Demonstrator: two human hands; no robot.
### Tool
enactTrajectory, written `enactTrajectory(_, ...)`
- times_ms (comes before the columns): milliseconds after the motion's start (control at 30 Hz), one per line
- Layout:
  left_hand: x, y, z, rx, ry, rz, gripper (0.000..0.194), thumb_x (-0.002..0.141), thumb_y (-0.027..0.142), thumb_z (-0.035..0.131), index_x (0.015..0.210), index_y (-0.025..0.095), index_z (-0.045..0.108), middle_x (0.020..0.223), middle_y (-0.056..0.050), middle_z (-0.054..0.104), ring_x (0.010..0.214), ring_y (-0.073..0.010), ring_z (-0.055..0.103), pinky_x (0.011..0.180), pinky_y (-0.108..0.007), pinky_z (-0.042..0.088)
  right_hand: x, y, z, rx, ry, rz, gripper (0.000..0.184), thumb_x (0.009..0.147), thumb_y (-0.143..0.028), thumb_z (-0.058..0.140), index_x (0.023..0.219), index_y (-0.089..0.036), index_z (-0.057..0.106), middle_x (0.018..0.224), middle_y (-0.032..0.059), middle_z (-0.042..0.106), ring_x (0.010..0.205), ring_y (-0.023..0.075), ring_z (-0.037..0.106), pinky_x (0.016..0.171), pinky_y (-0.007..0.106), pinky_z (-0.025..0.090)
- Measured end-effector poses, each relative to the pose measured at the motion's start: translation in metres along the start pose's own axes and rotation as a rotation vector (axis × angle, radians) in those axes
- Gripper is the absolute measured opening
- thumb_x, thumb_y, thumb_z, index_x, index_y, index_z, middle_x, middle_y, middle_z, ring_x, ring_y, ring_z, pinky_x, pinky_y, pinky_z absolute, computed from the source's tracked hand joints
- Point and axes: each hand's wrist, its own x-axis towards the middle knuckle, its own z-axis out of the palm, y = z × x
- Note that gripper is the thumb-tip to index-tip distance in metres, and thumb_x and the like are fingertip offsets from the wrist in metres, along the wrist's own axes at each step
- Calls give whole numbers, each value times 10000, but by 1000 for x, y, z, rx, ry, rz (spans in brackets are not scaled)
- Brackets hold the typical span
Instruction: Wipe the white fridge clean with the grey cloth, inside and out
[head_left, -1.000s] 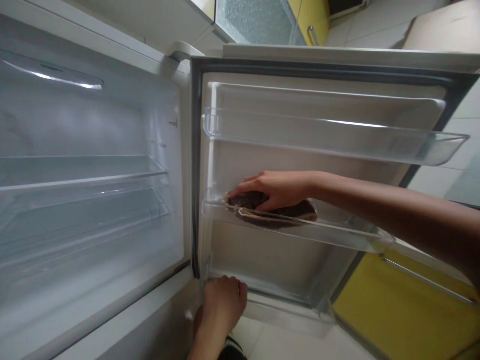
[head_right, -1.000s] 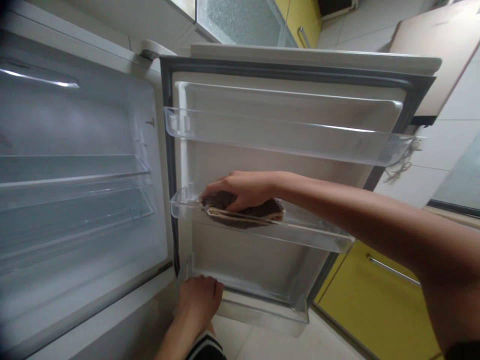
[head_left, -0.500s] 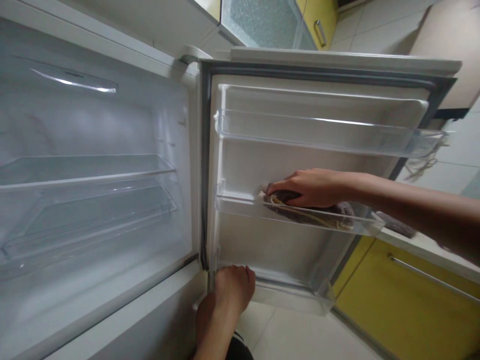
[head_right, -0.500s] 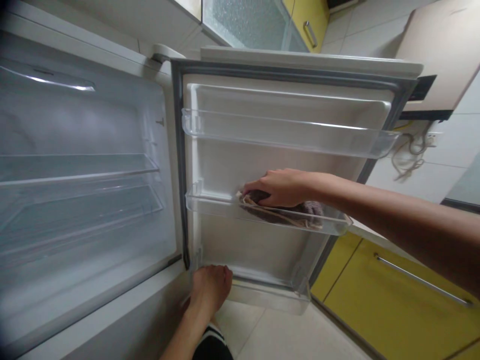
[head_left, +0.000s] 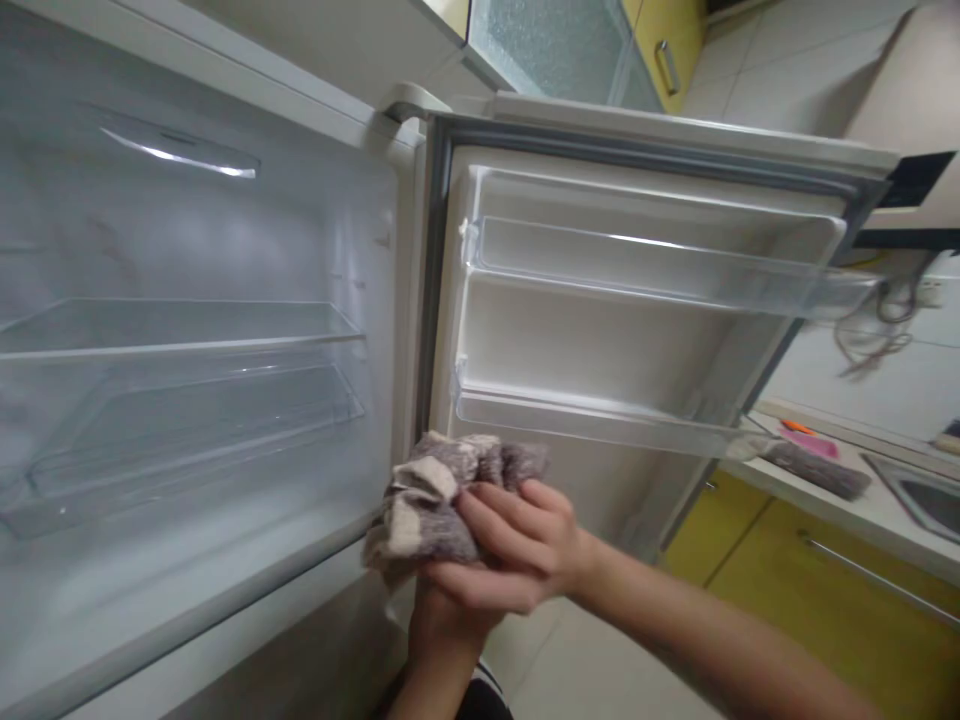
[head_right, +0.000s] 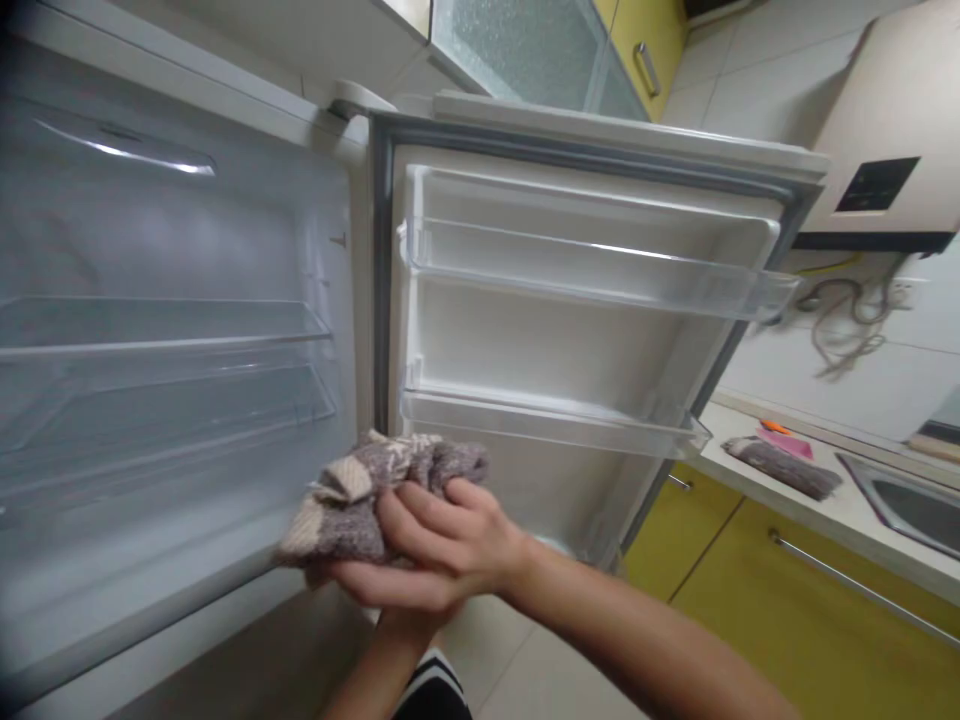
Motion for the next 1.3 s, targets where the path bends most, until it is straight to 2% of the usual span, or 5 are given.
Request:
enactTrajectory(300, -37, -56, -14, 246, 260, 338, 237, 1059, 226, 580, 1201, 259, 767, 1086, -75, 789, 1034, -259, 740, 975, -399, 562, -53, 0, 153, 165, 78, 456, 473, 1043, -235, 662, 1510, -302, 698, 1436, 154, 635, 1275, 318, 609, 1081, 473, 585)
enactTrajectory(500, -36, -74, -50, -142, 883, -36, 482, 1006, 394, 734, 1438, 251, 576, 1467, -153, 632, 1370, -310, 619, 1183, -471, 498, -61, -19, 130, 338, 230, 544, 754, 1019, -127, 586, 1720, -365, 442, 1197, 107, 672, 1044, 259, 663, 884, 381, 615)
enactTrajectory(800, -36, -71, -155, -538, 615, -420, 544, 578, 479, 962, 1006, 191, 788, 906, -48, 831, 879, -324, 805, 838, -403, 693, -28, -38, 92, 650, 105, 596, 752, 1022, -400, 758, 1699, -276, 455, 1337, 137, 674, 1186, 292, 640, 1038, 436, 563)
enactTrajectory(1133, -71, -75, -185, -942, 750, -842, 637, 871, 623, 820, 1351, 227, 683, 1115, -104, 828, 1127, -328, 804, 1024, -499, 655, -10, -98, 103, 1639, 155, 1263, 570, 874, -564, 901, 1323, -256, 732, 1142, 59, 704, 1032, 221, 664, 956, 345, 553)
enactTrajectory(1300, -93, -91, -170, -633, 752, -534, 1154, 739, 724, 920, 1657, 263, 394, 1635, -223, 560, 1504, -384, 580, 1272, -606, 439, 22, -109, 103, 1938, 193, 1337, 503, 879, -627, 878, 1162, -220, 788, 1058, 52, 738, 982, 224, 685, 919, 333, 555)
